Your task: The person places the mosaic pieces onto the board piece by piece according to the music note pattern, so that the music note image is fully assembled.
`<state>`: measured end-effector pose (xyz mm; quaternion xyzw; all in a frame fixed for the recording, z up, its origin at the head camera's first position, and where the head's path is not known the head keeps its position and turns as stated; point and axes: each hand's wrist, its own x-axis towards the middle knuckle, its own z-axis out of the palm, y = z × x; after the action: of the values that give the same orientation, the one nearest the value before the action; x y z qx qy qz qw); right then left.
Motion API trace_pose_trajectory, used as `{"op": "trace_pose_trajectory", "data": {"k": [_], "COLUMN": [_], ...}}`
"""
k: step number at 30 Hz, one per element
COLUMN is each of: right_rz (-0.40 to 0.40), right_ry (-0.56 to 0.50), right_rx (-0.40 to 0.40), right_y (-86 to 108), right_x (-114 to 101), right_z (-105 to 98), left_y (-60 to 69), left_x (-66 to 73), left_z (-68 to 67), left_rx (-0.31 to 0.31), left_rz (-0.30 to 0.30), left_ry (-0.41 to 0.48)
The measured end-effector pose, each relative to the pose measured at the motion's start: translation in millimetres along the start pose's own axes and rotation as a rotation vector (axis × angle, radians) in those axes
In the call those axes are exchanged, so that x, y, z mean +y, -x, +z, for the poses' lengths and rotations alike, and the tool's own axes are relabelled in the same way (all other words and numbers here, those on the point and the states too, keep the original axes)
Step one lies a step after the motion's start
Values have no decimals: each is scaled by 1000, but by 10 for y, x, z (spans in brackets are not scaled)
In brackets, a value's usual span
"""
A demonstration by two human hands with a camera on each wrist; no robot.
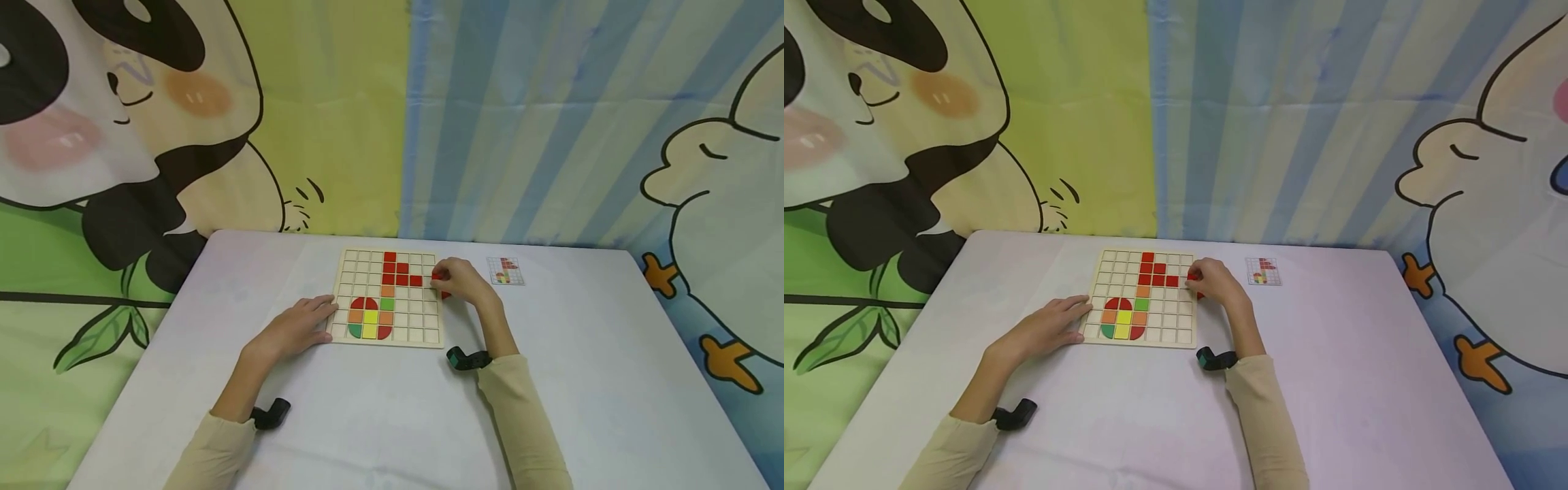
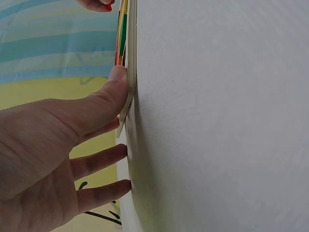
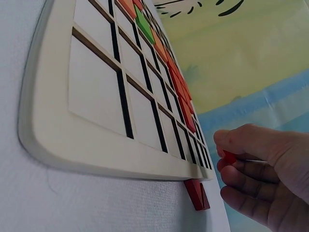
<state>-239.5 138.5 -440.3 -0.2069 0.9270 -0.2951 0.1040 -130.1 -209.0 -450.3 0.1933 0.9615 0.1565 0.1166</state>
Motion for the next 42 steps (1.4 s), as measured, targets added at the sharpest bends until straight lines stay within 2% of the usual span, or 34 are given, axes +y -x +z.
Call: {"op": "trace_pose_trajectory", "data": {"k": [11,16,42], "right_rz": [12,34,49], "right_ry": [34,54,5], "right_rx": [-17,-23,15], "right_y": [-39,-64,-83], "right_x": [-55,-48,-10], "right_z": [60,73,179], "left_y": [13,21,22], "left_x": [-20,-23,-1], "left_z": [-3,-5,-14], "left_rx": [-4,11,18], "left_rz": [-3,15,28], "left_ry": [2,-15,9]}}
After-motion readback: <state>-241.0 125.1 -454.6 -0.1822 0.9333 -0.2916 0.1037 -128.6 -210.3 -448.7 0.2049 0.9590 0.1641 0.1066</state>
